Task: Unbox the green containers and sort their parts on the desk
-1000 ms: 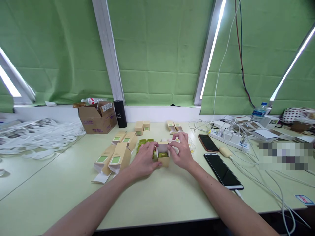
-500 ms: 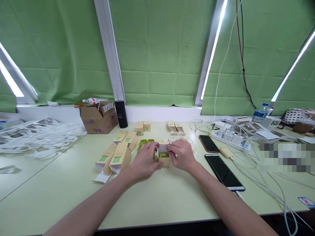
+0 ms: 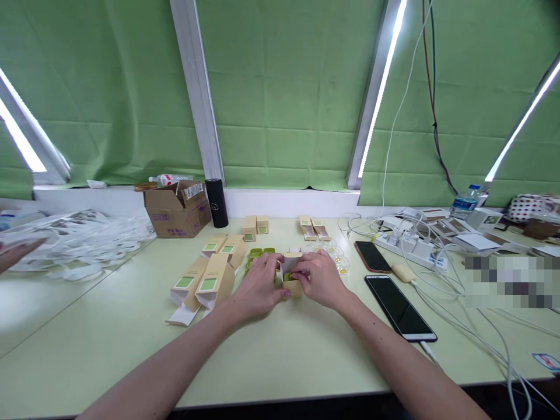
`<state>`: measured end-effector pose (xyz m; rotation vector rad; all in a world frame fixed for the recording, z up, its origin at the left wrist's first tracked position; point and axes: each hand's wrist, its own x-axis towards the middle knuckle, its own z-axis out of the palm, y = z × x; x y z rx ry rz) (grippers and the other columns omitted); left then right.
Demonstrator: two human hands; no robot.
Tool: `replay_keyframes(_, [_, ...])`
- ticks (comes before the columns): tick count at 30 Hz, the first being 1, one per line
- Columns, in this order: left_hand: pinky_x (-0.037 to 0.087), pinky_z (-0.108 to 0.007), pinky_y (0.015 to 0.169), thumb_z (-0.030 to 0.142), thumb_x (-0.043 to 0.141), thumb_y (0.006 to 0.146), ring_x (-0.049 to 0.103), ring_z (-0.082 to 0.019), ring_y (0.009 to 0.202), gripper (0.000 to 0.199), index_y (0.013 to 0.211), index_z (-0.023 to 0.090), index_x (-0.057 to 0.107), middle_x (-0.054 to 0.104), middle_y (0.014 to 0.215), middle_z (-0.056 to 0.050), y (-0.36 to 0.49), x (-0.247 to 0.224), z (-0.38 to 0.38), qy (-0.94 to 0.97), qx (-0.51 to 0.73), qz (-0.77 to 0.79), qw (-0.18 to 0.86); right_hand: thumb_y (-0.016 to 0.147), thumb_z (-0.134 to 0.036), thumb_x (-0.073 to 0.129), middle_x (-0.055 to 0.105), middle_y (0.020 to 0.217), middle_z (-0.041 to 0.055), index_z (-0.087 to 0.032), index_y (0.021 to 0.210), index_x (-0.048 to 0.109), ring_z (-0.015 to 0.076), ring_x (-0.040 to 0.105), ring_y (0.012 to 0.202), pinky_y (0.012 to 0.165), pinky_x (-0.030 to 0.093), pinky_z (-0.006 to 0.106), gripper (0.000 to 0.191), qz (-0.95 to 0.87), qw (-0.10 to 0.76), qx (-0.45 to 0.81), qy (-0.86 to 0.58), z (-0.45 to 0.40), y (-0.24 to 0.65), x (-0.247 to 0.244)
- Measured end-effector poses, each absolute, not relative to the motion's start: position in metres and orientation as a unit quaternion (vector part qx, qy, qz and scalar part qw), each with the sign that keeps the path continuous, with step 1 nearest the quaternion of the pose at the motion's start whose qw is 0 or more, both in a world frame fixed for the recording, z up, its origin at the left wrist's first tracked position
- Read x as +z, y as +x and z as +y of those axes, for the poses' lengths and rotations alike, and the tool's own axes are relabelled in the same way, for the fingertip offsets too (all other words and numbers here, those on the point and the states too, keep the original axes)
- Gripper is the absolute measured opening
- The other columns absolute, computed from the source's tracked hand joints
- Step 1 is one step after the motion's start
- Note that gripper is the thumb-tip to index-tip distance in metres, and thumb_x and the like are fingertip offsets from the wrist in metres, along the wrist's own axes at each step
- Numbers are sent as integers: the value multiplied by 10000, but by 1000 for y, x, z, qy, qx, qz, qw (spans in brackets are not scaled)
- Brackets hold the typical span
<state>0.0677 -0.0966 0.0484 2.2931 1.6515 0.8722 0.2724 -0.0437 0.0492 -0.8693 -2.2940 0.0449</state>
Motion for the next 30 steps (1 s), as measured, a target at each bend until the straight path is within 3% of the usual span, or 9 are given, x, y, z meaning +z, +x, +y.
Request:
replay_keyframes(11, [440, -450, 1035, 305, 822, 775, 567, -317, 1198, 550, 1231, 220, 528, 616, 1235, -102, 67, 45, -94, 785, 283, 547, 68, 792, -124, 767, 780, 799, -13, -303, 742, 832, 185, 675, 699, 656, 480, 311, 196, -829, 343, 221, -383, -36, 271, 54])
replay_keyframes(20, [453, -474, 1037, 324, 806, 788, 559, -323, 1188, 557, 1255, 204, 528, 602, 1254, -116, 65, 45, -94, 781, 286, 551, 67, 905, -96, 626, 726, 879, 20, -221, 796, 738, 171, 625, 768, 720, 435, 295, 201, -842, 340, 150, -391, -40, 266, 50])
replay_keyframes(30, [461, -489, 1013, 289, 830, 748, 591, -336, 1148, 553, 1222, 193, 562, 630, 1206, -126, 68, 49, -95, 775, 306, 550, 62, 1044, -249, 444, 681, 896, 37, -244, 953, 575, 220, 610, 816, 706, 409, 313, 159, -815, 399, 133, -398, -46, 266, 45])
